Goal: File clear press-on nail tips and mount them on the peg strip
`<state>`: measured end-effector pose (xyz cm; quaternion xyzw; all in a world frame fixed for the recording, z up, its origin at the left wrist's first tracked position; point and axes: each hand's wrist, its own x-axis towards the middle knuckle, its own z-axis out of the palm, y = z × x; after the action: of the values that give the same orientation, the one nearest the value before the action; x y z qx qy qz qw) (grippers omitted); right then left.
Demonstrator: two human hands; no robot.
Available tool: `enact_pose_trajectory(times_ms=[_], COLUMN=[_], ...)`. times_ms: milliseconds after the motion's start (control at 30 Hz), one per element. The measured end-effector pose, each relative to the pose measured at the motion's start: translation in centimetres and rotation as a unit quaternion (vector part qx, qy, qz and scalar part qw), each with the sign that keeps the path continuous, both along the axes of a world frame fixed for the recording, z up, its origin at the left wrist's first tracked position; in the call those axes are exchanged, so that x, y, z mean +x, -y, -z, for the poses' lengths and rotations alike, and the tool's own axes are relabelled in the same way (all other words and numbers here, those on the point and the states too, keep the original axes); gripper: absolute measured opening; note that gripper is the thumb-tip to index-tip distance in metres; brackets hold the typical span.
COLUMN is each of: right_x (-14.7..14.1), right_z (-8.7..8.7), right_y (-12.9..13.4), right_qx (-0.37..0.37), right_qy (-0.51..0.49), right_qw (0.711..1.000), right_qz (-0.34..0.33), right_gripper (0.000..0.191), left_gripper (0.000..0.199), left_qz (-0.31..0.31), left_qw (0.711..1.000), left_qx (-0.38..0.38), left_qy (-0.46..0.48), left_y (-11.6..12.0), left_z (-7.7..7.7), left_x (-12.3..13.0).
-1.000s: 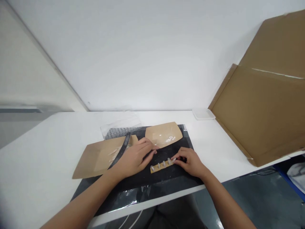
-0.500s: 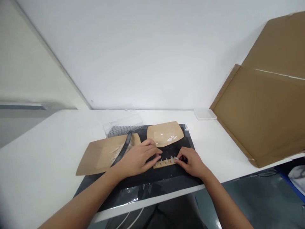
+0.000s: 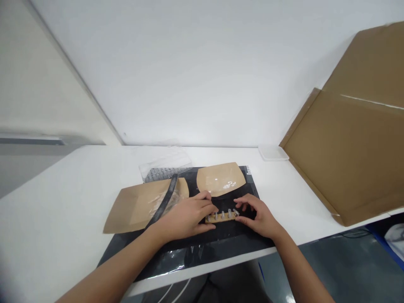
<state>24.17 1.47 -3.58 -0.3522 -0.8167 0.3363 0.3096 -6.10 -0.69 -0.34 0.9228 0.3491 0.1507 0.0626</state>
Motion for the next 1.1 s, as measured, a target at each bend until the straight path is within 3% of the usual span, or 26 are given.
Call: enact_pose_trajectory(times_ms=[333, 600, 800, 967, 1100], right_x=[0.0, -0.2, -0.2, -0.2, 0.1], right_z=[-0.2, 0.1, 0.8, 0.8, 0.6], right_y=[-0.1, -0.3, -0.3, -0.3, -0.4], right_qx=[-0.062, -0.087, -0.105, -0.104, -0.092], right_qy=[-0.025, -0.075, -0.053, -0.061, -0.008], right_qw=[0.997, 0.993, 0.992, 0.992, 0.995], right_qz=[-0.022, -0.024, 0.037, 0.039, 0.025], right_gripper=[0.038, 0.017, 0.036, 0.047, 0.075], left_gripper=[0.020, 0.018, 0.023, 0.020, 0.020], left_qz=[-0.012, -0.014, -0.014, -0.016, -0.017], left_qw=[1.000, 1.000, 1.000, 1.000, 0.999], left_qx=[-0.007, -0.018, -0.021, -0.017, -0.016], left_qy=[-0.003, 0.008, 0.008, 0.019, 0.024], left_y=[0.3, 0.2, 0.2, 0.2, 0.2], left_z=[-0.2, -0.1, 0.0, 0.1, 0.1], left_x=[0.3, 0.3, 0.3, 0.3, 0.2])
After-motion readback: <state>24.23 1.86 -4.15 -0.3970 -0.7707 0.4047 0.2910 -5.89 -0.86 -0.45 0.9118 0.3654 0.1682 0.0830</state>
